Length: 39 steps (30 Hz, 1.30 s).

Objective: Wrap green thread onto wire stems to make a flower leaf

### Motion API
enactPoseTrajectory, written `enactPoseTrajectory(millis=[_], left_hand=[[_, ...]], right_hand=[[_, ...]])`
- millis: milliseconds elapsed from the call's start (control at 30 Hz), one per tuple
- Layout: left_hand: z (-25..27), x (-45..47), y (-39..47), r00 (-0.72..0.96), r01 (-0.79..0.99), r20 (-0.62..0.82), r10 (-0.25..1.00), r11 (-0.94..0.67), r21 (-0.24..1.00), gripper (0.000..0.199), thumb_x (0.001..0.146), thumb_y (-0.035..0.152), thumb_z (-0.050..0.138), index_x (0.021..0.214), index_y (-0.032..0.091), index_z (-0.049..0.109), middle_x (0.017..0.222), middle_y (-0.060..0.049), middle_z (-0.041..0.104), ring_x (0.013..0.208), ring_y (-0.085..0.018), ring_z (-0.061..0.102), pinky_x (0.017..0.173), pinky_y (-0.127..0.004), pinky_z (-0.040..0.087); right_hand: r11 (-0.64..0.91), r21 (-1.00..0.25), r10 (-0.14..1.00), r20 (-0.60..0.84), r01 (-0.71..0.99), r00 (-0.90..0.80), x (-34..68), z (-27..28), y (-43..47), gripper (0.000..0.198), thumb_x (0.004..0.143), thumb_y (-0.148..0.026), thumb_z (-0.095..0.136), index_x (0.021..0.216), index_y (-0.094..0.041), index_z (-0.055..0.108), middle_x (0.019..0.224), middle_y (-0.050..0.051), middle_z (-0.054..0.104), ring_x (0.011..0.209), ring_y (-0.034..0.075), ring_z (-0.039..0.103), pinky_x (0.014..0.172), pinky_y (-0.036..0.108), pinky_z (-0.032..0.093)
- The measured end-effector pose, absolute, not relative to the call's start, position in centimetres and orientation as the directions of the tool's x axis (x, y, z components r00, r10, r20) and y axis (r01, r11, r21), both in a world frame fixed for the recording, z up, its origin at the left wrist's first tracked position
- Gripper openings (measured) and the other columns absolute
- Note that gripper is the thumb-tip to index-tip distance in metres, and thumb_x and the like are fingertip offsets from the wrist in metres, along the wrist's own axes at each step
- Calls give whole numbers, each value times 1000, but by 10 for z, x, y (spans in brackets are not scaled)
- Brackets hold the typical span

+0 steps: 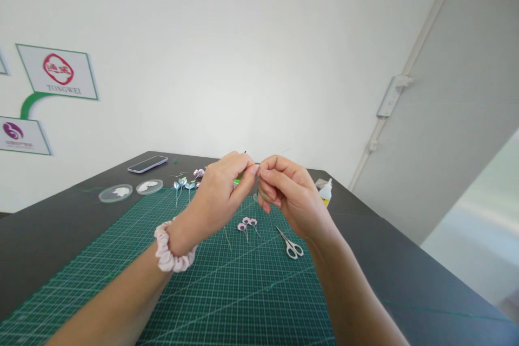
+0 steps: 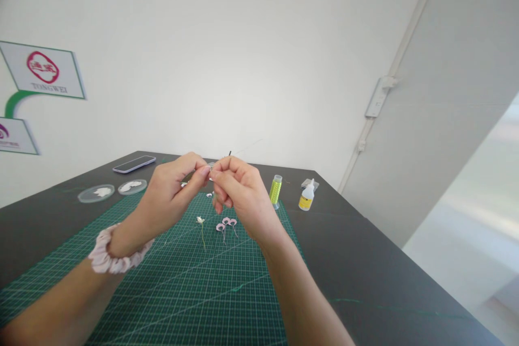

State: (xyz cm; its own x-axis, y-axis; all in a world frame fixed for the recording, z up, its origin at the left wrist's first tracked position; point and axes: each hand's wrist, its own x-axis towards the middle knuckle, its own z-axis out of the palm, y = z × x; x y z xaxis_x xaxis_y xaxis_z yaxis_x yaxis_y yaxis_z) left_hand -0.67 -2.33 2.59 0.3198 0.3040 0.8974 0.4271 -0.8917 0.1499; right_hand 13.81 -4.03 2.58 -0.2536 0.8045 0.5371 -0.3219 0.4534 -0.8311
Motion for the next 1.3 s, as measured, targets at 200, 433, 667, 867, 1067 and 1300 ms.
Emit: enactPoseTrajectory(millis=[200,433,667,867,1067,1300], left_hand=[[23,-5,-20,334,478,936,112,-876,-66,25,94,12,45,69,17,46,62,3,45,60,-11,43,55,-25,35],[21,-5,-17,359,478,933,-6,-857,-189,26,94,10,44,70,18,44,62,2,43,62,-12,41,57,-26,36],[20,-4,-16,376,491,926,-28,-842,-224,25,94,10,45,70,18,46,62,1,49,62,-13,43,59,-27,39],[19,-6,-14,402,519,913,-69,-805,-289,25,93,9,47,69,17,48,61,-1,51,61,-13,42,60,-29,42],[18,-5,-14,392,483,917,-79,-830,-278,25,92,8,46,69,17,48,62,-1,50,61,-13,42,60,-29,41],[26,-8,-24,394,216,788,473,-881,420,30,94,22,43,65,18,51,60,1,53,58,-10,48,56,-26,40]], right_hand=[[444,-828,805,537,-343,-253,138,27,-41,17,85,-21,60,68,-18,56,44,-10,39,38,5,32,41,19,39],[431,-831,809,528,-351,-258,137,27,-41,21,85,-29,61,67,-18,58,44,-12,32,37,4,22,36,18,36],[433,-846,830,509,-313,-228,135,27,-40,24,84,-32,60,63,-19,56,43,-12,31,36,4,21,33,18,34],[443,-840,824,519,-313,-228,134,27,-41,25,83,-30,59,62,-19,56,42,-12,28,35,4,21,32,18,31],[489,-825,814,548,-284,-190,135,26,-43,22,83,-26,58,62,-19,56,41,-13,29,33,4,24,32,18,29],[604,-784,774,620,-140,-131,135,24,-42,22,85,-23,56,63,-20,56,40,-11,34,32,4,30,33,19,29]])
